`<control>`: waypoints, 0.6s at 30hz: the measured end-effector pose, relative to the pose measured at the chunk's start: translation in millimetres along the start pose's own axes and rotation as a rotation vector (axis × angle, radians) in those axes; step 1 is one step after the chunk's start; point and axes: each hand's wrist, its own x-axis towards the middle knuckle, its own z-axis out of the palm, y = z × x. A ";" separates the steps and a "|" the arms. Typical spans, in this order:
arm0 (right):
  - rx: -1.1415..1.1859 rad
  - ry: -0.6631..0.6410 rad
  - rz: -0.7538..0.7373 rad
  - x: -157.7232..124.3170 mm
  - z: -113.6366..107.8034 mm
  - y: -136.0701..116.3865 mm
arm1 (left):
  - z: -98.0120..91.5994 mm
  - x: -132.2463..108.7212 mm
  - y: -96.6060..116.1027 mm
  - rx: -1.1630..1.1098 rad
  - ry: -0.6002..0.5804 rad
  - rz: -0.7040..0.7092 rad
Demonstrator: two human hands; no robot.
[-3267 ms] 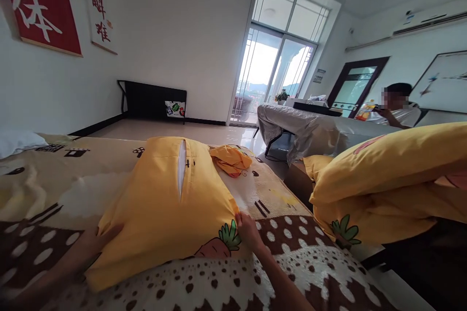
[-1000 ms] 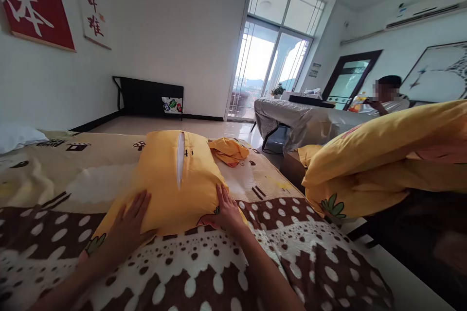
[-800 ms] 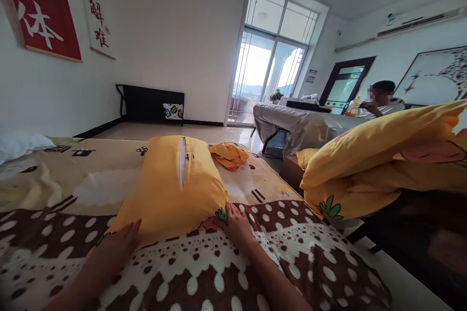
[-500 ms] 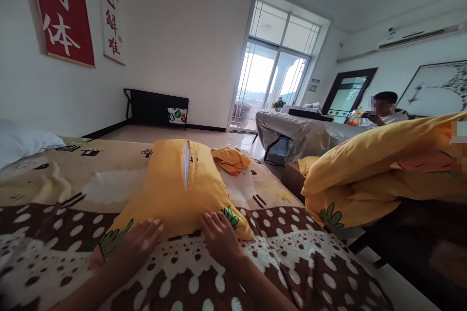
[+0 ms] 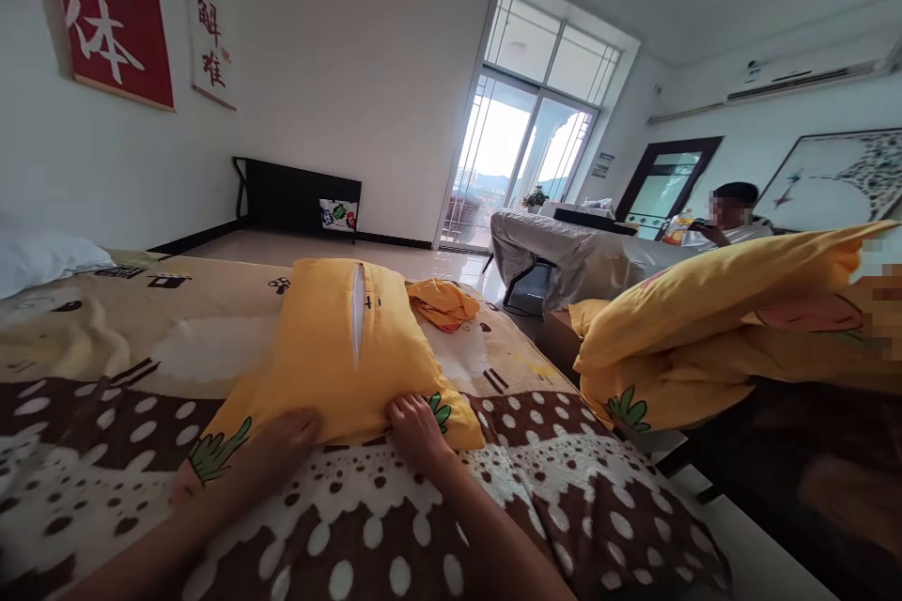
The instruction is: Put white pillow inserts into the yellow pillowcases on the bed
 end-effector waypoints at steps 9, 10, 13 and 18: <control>0.062 0.088 -0.050 1.3 -27.7 -17.2 | -16.7 -3.0 11.2 0.090 0.002 0.100; 0.079 0.126 -0.088 4.1 -29.5 -21.4 | -18.4 0.6 14.8 0.080 0.041 0.100; 0.092 0.129 -0.136 14.5 -27.5 -32.3 | -17.1 13.9 25.5 0.029 0.115 0.050; 0.082 -0.026 -0.076 22.8 -13.7 -37.7 | -1.8 28.0 32.0 -0.033 0.033 -0.029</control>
